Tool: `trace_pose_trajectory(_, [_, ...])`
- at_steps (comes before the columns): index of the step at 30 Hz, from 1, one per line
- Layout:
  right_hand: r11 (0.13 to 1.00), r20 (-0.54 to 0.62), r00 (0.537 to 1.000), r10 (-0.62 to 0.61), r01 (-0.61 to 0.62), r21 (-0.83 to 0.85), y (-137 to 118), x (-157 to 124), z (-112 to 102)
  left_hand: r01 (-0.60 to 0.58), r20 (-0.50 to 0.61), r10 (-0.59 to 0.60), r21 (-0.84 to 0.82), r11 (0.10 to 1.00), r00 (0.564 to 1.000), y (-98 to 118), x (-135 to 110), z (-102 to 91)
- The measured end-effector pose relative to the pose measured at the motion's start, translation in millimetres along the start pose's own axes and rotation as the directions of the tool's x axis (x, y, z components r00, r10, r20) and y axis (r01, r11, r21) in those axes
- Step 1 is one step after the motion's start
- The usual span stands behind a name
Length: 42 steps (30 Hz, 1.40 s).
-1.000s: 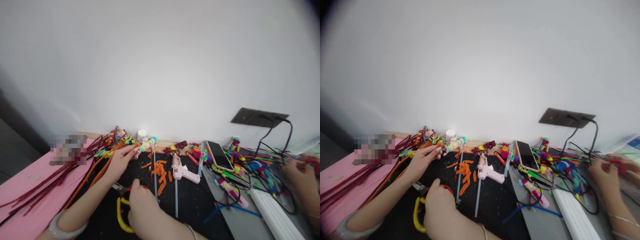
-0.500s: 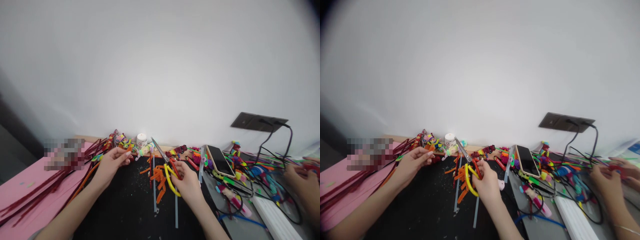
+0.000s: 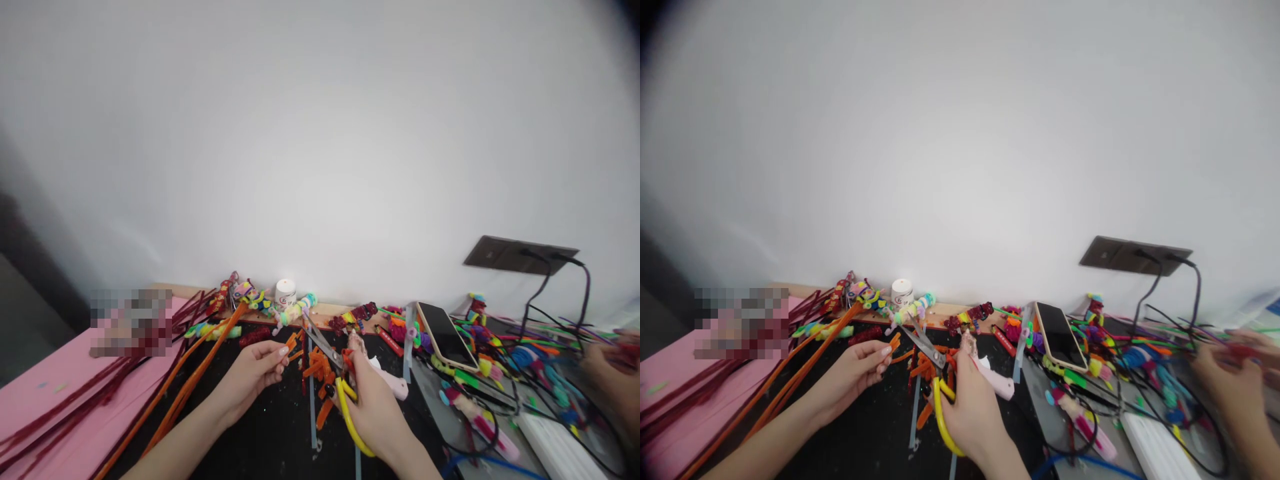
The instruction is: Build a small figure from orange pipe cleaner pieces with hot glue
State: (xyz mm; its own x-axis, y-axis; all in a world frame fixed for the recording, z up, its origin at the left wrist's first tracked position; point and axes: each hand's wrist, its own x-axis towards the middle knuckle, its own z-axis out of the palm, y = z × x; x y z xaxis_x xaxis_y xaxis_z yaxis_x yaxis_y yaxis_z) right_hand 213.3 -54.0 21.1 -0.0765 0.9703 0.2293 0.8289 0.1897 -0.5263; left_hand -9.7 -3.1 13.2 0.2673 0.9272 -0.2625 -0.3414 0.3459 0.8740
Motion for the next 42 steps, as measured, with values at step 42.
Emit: trace_pose_trajectory(42, [0.999,0.051,0.999,0.016,-0.019,0.044,4,1,22,0.08,0.005,-0.08,-0.007,0.997,0.997,-8,-2,11.3])
